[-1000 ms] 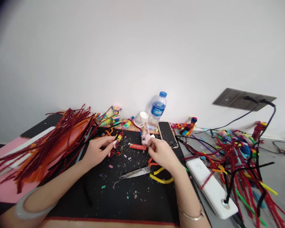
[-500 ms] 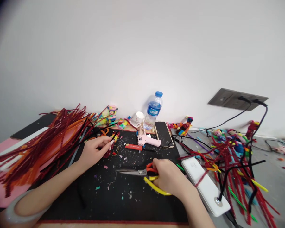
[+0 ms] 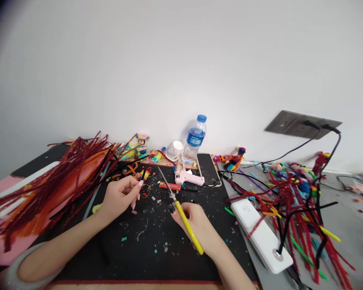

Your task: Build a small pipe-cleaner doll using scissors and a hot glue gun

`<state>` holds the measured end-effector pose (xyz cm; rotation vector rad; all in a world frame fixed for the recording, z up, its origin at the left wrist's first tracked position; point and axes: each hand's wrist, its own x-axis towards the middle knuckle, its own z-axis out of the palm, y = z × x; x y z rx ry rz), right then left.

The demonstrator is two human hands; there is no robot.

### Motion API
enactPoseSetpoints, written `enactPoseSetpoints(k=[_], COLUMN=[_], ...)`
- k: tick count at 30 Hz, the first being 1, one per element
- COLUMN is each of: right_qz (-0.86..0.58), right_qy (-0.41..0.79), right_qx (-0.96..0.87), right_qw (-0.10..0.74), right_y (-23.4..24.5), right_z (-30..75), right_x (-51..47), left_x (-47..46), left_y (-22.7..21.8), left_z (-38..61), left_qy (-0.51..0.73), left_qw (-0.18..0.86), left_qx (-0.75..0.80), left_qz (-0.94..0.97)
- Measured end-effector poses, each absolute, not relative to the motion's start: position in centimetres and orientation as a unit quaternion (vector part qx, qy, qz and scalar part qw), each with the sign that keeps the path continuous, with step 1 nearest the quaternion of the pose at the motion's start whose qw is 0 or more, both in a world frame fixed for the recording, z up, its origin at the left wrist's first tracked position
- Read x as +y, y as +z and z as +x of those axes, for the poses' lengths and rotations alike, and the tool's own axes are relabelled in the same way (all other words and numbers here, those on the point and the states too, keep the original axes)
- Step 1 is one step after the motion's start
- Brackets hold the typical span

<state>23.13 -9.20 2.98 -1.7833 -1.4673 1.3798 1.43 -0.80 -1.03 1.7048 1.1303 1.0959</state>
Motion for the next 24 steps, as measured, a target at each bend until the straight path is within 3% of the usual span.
enactPoseSetpoints(k=[9,14,24], right_qz=[-0.628,-0.633,-0.619], right_qy=[0.485,0.408,0.408], right_qx=[-0.592,-0.648,-0.66], right_qw=[0.14,0.111,0.119], right_y=[4.4,4.2,3.4], right_z=[22.4,21.1,20.3], right_x=[-9.3,-9.1,-8.4], left_x=[-1.3,-1.5,-2.1], left_y=[-1.0,-1.1,-1.4], left_z=[2.0,2.2,2.5], left_qy=[0.44,0.434,0.405], left_qw=[0.366,0.377,0.378], left_qx=[0.451,0.455,0.429], left_qz=[0.685,0.68,0.713])
